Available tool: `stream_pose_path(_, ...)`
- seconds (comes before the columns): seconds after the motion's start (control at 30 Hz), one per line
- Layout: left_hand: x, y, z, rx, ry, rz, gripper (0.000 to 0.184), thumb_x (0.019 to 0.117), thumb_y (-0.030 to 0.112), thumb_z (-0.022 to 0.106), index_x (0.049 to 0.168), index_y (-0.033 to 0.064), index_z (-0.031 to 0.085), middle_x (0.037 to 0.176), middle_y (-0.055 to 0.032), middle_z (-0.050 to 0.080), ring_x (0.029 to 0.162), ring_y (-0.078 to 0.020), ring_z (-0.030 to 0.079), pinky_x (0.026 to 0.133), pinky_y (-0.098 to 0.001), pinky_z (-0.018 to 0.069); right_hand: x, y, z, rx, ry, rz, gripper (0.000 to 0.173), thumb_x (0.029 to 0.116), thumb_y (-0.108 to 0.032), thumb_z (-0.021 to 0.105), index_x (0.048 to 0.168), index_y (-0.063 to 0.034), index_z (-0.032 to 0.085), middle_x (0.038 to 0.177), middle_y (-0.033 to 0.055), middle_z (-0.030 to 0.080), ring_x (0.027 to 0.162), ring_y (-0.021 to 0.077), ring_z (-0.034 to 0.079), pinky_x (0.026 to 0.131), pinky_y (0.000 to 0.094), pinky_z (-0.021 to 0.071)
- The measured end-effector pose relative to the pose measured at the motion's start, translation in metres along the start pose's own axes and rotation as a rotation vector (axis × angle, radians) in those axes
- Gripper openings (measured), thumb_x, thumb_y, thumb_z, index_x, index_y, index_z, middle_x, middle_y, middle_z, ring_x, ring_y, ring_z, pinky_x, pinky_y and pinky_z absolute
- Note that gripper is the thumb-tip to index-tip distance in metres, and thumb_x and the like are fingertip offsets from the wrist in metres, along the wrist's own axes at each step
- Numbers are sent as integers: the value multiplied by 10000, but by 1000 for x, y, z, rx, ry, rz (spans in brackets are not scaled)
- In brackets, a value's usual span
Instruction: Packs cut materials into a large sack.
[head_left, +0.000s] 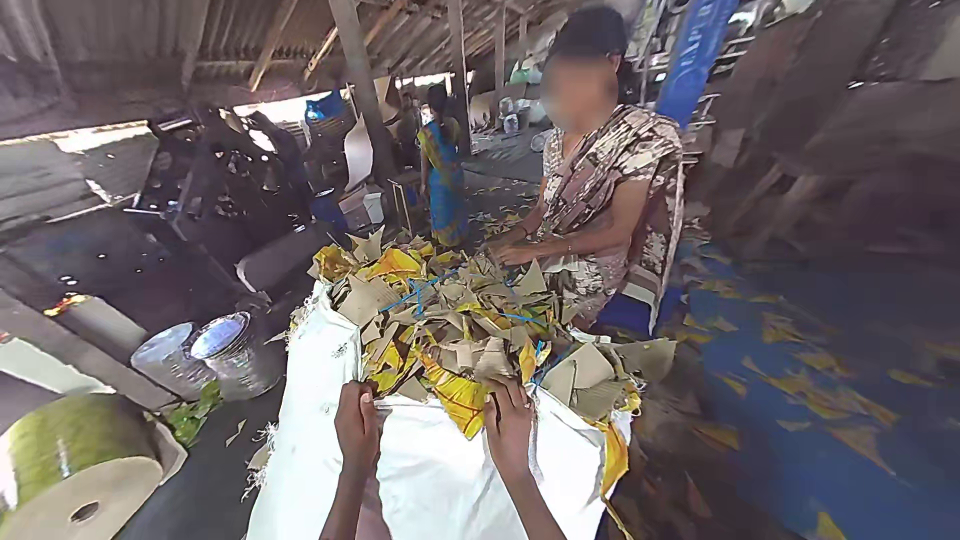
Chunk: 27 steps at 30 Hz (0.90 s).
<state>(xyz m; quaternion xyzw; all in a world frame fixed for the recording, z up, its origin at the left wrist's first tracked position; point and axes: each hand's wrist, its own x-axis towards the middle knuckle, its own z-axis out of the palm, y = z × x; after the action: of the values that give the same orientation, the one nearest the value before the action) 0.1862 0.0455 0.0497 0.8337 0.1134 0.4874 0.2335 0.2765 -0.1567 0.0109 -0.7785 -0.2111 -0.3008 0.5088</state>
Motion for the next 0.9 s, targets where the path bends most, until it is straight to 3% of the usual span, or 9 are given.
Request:
stream_pose_path(0.2,-1,0,-1,-11,33,27,666,1087,479,253,833,-25,607,804,-119,601,796,-130,612,775,-234,512,-2,2,-2,-11,-20,-28,464,987,-295,398,1011,-1,756,1064,230,720,995,439,673,826,609,466)
stream_pose_path(0.53,1,2,-3,32,11,28,625,1078,400,268,813,-38,628,794,-132,607,792,-181,620,774,-277,516,-2,4,0,18,-12,-41,492,1010,-317,378,1028,11,744,1082,242,708,1017,449,657,846,618,442)
stream_pose_path(0.9,-1,-2,2,15,32,26,550,1064,304,301,818,-51,641,801,-152,615,800,-219,628,790,-318,522,-3,7,3,13,-8,-34,430,969,-239,411,1013,32,742,1097,252,705,1037,479,653,831,658,439)
